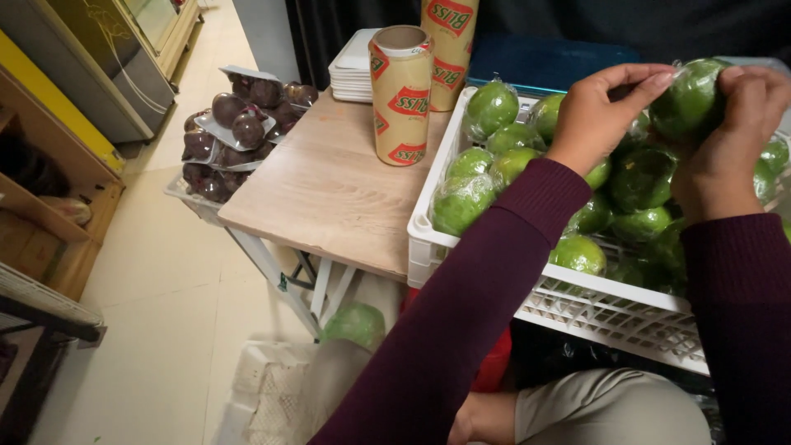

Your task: Wrapping individual guavas in plastic film and placing them into a storage crate.

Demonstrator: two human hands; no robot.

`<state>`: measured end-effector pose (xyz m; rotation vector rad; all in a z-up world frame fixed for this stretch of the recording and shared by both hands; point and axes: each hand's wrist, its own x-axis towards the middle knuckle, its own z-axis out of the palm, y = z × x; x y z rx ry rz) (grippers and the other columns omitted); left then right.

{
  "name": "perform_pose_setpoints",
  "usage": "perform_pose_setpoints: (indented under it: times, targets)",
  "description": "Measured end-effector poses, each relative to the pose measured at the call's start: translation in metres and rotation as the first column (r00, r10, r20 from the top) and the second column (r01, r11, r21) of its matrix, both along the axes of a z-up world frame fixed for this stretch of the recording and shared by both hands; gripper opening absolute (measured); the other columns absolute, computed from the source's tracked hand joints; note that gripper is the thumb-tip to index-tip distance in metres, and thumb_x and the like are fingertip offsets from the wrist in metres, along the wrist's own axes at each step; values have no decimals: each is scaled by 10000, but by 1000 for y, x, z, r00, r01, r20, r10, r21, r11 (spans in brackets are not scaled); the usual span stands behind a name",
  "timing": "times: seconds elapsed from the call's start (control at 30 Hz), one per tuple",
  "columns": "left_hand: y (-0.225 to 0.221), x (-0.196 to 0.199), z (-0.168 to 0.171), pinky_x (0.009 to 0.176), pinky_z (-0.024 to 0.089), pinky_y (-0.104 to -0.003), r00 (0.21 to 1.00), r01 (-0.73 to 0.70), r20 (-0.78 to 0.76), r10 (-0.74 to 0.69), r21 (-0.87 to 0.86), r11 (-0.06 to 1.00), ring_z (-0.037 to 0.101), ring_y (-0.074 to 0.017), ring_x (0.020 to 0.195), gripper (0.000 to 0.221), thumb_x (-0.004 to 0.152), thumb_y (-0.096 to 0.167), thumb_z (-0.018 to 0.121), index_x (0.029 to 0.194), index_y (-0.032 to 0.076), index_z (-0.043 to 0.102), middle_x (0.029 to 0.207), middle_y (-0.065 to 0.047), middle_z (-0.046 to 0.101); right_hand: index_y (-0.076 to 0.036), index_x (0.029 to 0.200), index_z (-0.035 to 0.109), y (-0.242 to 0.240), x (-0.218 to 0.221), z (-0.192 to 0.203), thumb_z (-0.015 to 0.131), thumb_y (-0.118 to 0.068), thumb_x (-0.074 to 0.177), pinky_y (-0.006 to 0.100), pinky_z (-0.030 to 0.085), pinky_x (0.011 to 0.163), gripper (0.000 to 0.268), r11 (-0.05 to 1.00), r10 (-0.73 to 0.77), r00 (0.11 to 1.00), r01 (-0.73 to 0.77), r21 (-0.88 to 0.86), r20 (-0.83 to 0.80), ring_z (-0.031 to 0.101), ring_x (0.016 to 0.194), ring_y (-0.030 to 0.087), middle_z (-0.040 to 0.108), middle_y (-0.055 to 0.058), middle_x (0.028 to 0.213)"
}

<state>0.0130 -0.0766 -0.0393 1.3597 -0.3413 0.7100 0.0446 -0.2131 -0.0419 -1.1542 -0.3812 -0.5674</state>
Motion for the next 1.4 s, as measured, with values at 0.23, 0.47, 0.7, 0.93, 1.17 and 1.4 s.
perform_pose_setpoints:
  times: [0.23, 0.47, 0.7, 0.93, 1.17, 1.4]
  targets:
    - [-3, -5, 2, 999, 541, -326, 952, 299, 3, -307, -240, 924, 702, -183, 1047, 306, 829, 201, 843, 1046, -10, 798, 1046, -126, 794, -302, 1027, 577, 4, -20, 14, 724, -506, 843, 353, 587, 744, 312, 995, 52, 977, -33, 91, -209, 695, 1040, 110, 651, -76, 1068]
    - [0, -14, 8, 892, 568, -349, 958, 280, -5, -286, -174, 944, 707, -204, 953, 262, 760, 235, 871, 931, 65, 769, 948, -88, 774, -191, 935, 599, -1, -5, 5, 721, -312, 963, 348, 548, 857, 174, 990, 3, 1000, -1, 144, -17, 562, 915, 108, 533, -44, 955]
    - [-1, -75, 57, 1024, 518, -423, 894, 232, -375, -248, -86, 969, 499, -281, 1369, 1241, 333, 604, 702, 1417, 42, 480, 1462, -173, 511, -222, 884, 662, 17, -60, 47, 664, -600, 642, 276, 553, 743, 449, 920, 386, 850, -326, 218, -357, 724, 854, 123, 707, -42, 869]
    - [-2, -91, 64, 1019, 552, -425, 834, 370, -412, -366, -74, 926, 607, -333, 1267, 1291, 363, 591, 696, 1495, 12, 467, 1418, -216, 587, -159, 819, 654, 15, -50, 41, 706, -532, 679, 299, 610, 865, 402, 870, 457, 853, -368, 329, -253, 706, 844, 156, 671, 7, 813]
    - [-2, -86, 56, 1045, 563, -437, 873, 324, -397, -283, 40, 945, 648, -339, 1264, 1259, 374, 666, 660, 1441, 10, 521, 1388, -205, 642, -181, 807, 626, 10, -36, 30, 706, -520, 734, 305, 607, 840, 356, 886, 390, 894, -299, 353, -222, 698, 819, 152, 653, -3, 811]
    - [-4, -83, 55, 966, 562, -399, 894, 217, -405, -193, 12, 976, 689, -309, 1147, 1083, 433, 612, 660, 1338, 18, 611, 1267, -179, 707, -229, 856, 612, 11, -34, 30, 644, -569, 821, 266, 637, 879, 343, 922, 378, 857, -313, 229, -351, 729, 886, 111, 675, -45, 864]
